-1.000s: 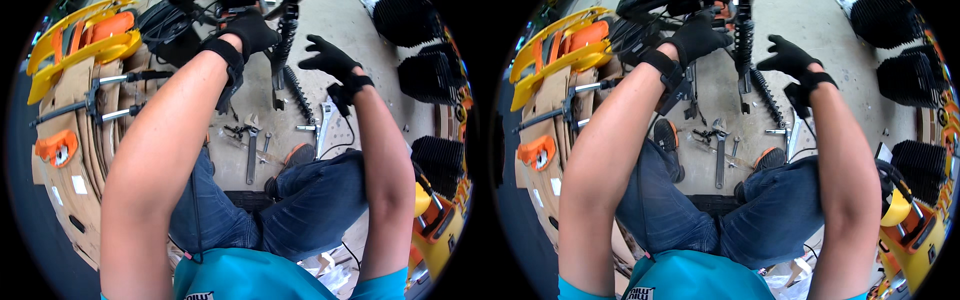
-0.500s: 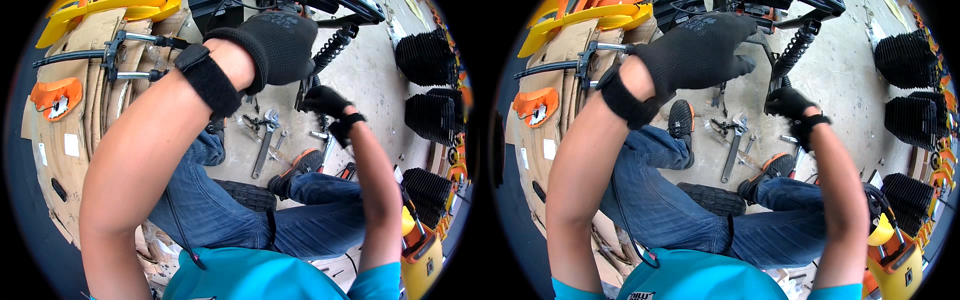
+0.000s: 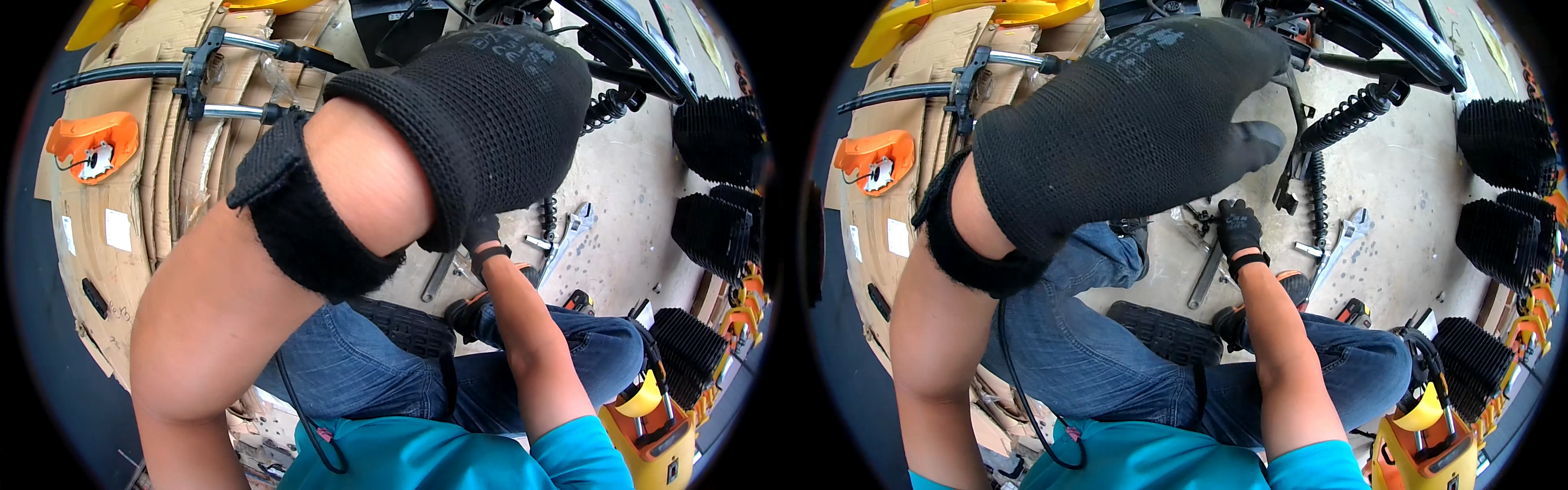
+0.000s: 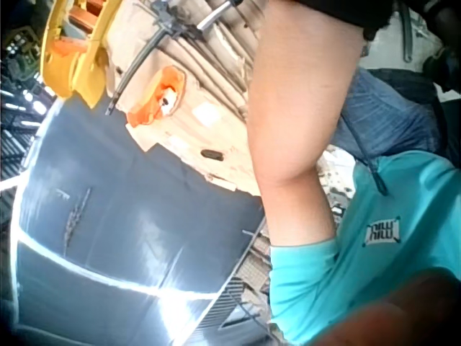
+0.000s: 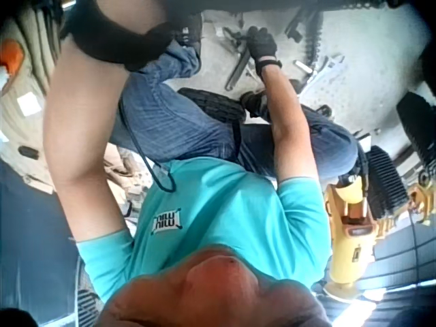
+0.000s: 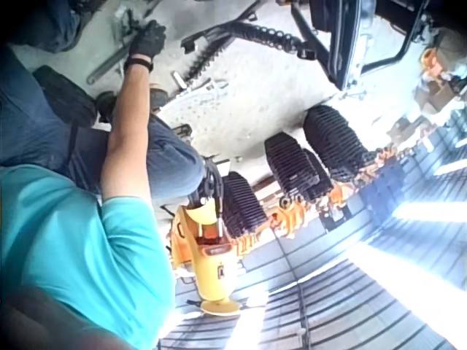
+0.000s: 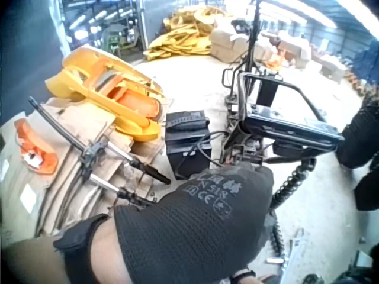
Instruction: The person installs a rear shock absorber onto a vehicle frame by hand, aligning the component with the upper mount and inserting a bolt to secure it.
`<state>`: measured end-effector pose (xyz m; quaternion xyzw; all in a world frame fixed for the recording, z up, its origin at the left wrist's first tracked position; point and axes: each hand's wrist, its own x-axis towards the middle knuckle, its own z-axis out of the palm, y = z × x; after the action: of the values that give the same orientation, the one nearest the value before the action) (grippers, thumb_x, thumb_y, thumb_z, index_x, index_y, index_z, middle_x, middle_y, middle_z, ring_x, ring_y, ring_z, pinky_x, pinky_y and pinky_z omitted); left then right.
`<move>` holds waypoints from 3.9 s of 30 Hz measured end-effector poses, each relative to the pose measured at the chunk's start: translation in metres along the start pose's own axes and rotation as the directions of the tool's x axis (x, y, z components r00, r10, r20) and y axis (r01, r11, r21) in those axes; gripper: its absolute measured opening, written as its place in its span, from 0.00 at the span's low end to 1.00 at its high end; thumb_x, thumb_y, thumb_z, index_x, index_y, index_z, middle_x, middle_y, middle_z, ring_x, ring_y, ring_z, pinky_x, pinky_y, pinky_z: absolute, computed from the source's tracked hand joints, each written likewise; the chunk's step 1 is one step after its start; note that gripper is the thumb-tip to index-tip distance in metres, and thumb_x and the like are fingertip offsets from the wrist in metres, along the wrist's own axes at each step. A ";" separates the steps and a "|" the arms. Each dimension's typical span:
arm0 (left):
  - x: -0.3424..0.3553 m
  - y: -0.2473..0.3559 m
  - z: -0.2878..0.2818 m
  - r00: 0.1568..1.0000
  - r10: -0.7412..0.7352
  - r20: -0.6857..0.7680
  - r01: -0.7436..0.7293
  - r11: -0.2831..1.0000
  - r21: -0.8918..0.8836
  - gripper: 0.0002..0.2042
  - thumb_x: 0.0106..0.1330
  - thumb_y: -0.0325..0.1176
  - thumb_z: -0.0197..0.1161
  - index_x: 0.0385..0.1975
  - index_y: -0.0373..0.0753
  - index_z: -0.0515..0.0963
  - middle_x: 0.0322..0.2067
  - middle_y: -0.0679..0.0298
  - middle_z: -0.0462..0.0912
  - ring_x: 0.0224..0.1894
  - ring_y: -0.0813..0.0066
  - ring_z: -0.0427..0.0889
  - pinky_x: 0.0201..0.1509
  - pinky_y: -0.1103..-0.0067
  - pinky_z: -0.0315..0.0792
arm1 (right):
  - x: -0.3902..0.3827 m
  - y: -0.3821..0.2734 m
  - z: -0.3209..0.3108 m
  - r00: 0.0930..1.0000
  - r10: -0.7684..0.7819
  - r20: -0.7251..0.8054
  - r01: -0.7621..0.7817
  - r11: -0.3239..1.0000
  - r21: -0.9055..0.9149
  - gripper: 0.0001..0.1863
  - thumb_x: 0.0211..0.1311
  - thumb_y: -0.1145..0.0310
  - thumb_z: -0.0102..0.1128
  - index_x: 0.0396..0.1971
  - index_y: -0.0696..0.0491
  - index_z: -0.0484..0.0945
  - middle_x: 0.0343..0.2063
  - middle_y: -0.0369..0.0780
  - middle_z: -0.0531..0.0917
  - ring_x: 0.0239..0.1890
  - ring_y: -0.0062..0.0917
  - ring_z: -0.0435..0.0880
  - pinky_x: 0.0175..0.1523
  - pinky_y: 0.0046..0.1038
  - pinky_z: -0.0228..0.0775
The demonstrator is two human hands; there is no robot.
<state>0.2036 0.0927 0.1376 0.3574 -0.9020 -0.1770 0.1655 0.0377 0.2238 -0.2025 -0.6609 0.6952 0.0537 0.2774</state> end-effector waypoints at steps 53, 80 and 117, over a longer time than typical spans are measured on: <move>0.087 0.076 0.034 1.000 -0.026 -0.005 0.003 0.274 -0.962 0.17 0.77 0.39 0.49 0.59 0.37 0.71 0.44 0.65 0.79 0.45 0.80 0.78 0.50 0.83 0.73 | -0.144 -0.013 -0.414 0.880 0.007 -0.474 0.432 0.401 0.808 0.16 0.63 0.64 0.64 0.46 0.59 0.77 0.38 0.37 0.83 0.38 0.18 0.81 0.42 0.19 0.74; 0.083 0.066 0.075 0.997 -0.027 0.069 0.072 0.561 -0.825 0.18 0.63 0.23 0.63 0.54 0.33 0.76 0.42 0.61 0.83 0.41 0.82 0.82 0.45 0.82 0.77 | -0.107 0.042 -0.355 1.000 -0.011 -0.001 0.004 0.273 0.962 0.17 0.74 0.55 0.48 0.35 0.53 0.78 0.21 0.32 0.80 0.18 0.10 0.69 0.21 0.14 0.60; 0.094 0.041 0.080 0.932 -0.170 0.321 0.358 0.289 -0.888 0.16 0.68 0.23 0.56 0.55 0.32 0.72 0.43 0.56 0.81 0.41 0.70 0.85 0.45 0.77 0.80 | -0.079 0.038 -0.355 0.999 0.044 -0.027 0.022 0.111 0.994 0.17 0.67 0.59 0.61 0.41 0.60 0.76 0.28 0.36 0.81 0.26 0.15 0.79 0.33 0.18 0.74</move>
<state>0.0808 0.0710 0.1008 0.3253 -0.5733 -0.7148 0.2336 -0.1122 0.1416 0.1211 -0.3037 0.5654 -0.4377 0.6297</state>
